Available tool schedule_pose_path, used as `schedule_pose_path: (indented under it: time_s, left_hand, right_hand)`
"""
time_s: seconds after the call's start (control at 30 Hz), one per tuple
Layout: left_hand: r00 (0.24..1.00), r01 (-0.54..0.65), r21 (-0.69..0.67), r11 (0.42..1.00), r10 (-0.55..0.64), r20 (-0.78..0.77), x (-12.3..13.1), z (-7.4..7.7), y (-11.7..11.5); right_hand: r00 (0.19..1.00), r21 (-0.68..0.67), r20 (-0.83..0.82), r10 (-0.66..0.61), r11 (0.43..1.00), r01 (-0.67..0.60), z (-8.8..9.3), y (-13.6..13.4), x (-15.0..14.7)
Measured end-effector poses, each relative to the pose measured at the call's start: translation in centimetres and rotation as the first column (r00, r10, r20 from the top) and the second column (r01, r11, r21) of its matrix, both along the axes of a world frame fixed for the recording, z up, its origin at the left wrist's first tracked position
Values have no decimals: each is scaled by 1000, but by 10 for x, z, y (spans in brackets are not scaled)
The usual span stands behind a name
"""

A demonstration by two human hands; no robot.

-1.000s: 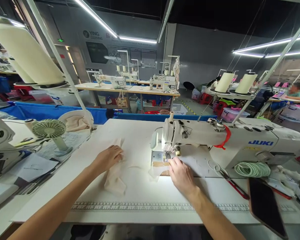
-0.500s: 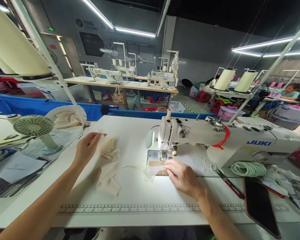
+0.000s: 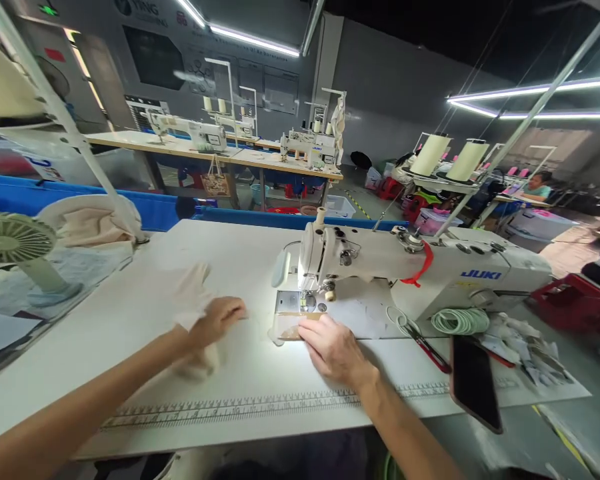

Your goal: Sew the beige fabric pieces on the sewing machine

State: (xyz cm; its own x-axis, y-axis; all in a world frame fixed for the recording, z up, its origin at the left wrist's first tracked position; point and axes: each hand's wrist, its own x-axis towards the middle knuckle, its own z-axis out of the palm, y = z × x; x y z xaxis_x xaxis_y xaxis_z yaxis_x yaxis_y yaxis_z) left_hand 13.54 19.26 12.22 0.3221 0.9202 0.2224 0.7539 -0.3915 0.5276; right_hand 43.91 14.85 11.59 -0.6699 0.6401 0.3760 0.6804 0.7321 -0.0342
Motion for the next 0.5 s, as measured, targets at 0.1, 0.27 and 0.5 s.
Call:
schedule_pose_path:
  time_s: [0.1, 0.27, 0.5]
  left_hand:
    - [988, -24, -108, 994, 7, -155, -2, 21, 13]
    - [983, 181, -251, 951, -167, 77, 52, 40, 3]
    - [982, 158, -270, 950, -123, 142, 93, 9, 21]
  right_hand:
    - [999, 1, 42, 9, 1000, -9, 0, 2, -5]
    - [998, 36, 56, 11, 999, -13, -1, 4, -10]
    - [998, 43, 55, 7, 999, -9, -1, 3, -11]
